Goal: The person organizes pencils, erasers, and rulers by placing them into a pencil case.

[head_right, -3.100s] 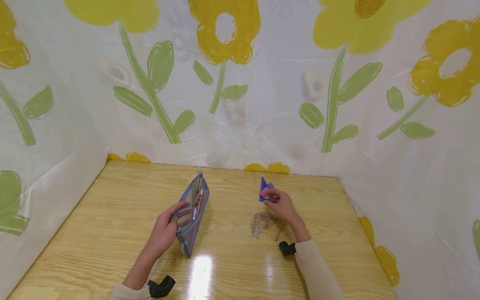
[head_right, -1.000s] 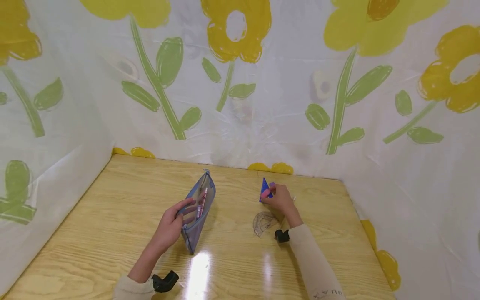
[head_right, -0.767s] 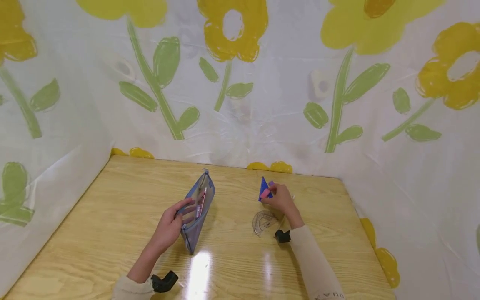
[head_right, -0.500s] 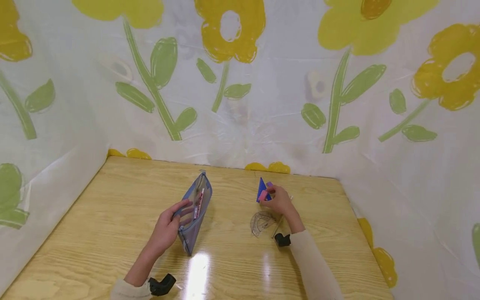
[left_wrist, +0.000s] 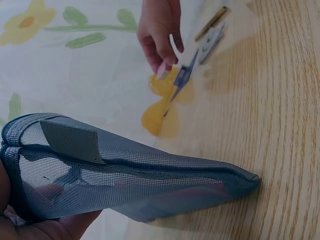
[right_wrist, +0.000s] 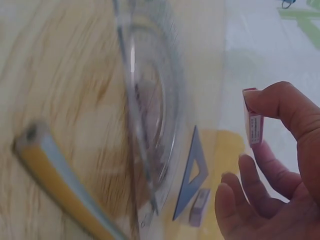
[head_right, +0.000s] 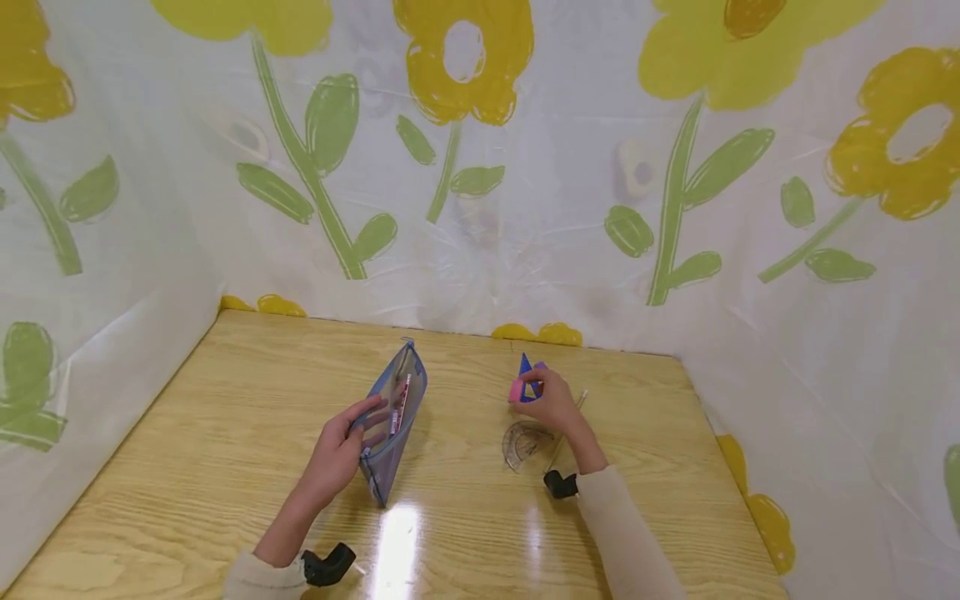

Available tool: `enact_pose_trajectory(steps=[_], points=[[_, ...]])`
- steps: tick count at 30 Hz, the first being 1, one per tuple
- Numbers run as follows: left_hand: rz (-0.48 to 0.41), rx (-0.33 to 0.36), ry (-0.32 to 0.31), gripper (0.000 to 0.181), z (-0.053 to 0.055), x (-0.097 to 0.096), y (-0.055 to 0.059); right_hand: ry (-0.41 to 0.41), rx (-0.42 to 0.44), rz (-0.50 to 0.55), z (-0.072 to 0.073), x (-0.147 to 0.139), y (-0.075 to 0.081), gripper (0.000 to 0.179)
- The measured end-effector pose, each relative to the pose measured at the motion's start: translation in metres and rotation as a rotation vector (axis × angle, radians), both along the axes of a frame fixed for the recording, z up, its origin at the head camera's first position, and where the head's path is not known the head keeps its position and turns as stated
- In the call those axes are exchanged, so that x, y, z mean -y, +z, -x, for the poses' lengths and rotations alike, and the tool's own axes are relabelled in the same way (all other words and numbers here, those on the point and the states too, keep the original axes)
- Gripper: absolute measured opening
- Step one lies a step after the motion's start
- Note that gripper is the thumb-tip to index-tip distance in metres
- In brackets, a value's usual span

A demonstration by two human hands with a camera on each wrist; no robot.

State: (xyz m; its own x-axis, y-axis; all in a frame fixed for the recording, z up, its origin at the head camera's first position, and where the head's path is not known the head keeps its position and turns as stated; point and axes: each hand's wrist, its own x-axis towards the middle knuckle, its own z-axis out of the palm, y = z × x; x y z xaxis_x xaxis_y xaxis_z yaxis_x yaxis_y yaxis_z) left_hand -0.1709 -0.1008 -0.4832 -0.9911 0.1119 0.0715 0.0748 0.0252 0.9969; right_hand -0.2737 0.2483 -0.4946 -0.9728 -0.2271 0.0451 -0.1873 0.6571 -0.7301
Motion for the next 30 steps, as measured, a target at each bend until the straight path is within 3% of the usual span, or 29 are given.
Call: enact_pose_trajectory(steps=[6, 14, 21, 30], points=[[-0.006, -0.001, -0.002, 0.052, 0.0, -0.001, 0.0, 0.012, 0.007, 0.023, -0.006, 0.008, 0.002, 0.046], [0.003, 0.005, 0.004, 0.052, -0.001, -0.002, 0.001, 0.088, -0.024, 0.11, -0.013, 0.023, 0.011, 0.044], [0.008, 0.012, 0.021, 0.053, -0.001, -0.003, 0.002, 0.102, -0.011, 0.114, -0.018, 0.037, 0.016, 0.045], [0.005, 0.016, 0.025, 0.053, 0.0, -0.005, 0.001, 0.136, -0.097, 0.12, -0.027, 0.059, 0.03, 0.046]])
